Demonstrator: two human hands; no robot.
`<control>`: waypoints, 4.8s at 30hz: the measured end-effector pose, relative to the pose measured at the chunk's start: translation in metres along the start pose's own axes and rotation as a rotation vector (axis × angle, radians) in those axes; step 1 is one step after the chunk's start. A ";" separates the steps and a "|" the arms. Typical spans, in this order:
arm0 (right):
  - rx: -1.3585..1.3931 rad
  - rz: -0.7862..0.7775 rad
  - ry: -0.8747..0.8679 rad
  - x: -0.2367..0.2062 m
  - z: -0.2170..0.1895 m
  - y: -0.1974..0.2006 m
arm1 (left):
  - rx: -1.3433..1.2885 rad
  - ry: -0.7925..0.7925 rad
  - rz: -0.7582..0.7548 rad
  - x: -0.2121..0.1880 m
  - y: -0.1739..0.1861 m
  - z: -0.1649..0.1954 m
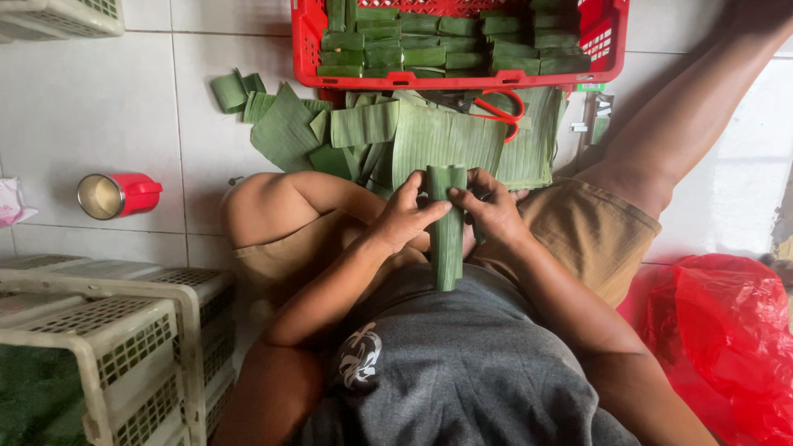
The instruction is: The person sits on the floor cutting banana leaf pieces with scissors and folding them into small rectangular wrappers, placing each finished wrapper into a red plastic basket. They repeatedly take leaf pieces from the floor pile, fold and tuck the sides, and stack completed wrappers in the basket.
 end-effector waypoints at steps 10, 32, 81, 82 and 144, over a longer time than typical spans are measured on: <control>-0.024 0.105 -0.152 -0.007 0.009 -0.002 | 0.139 -0.134 0.135 -0.004 0.008 -0.002; -0.376 -0.048 0.236 -0.041 -0.041 -0.001 | -0.186 0.083 -0.216 0.006 0.020 -0.045; -1.094 -0.237 0.469 -0.053 -0.091 -0.026 | 0.683 -0.252 -0.065 -0.033 -0.026 0.061; -1.112 -0.244 0.473 -0.052 -0.087 -0.026 | 0.685 -0.250 -0.066 -0.033 -0.026 0.060; -0.518 0.010 0.178 -0.080 -0.026 -0.018 | 0.666 -0.480 0.054 -0.064 -0.031 0.017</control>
Point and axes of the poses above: each hand's wrist, its own x-axis towards the middle knuckle, its own y-axis out of the back of the hand, z = x × y, the point moved 4 cm from there along x, towards the middle knuckle, and after that the axes turned 4 degrees about y, right-handed, at the moved point
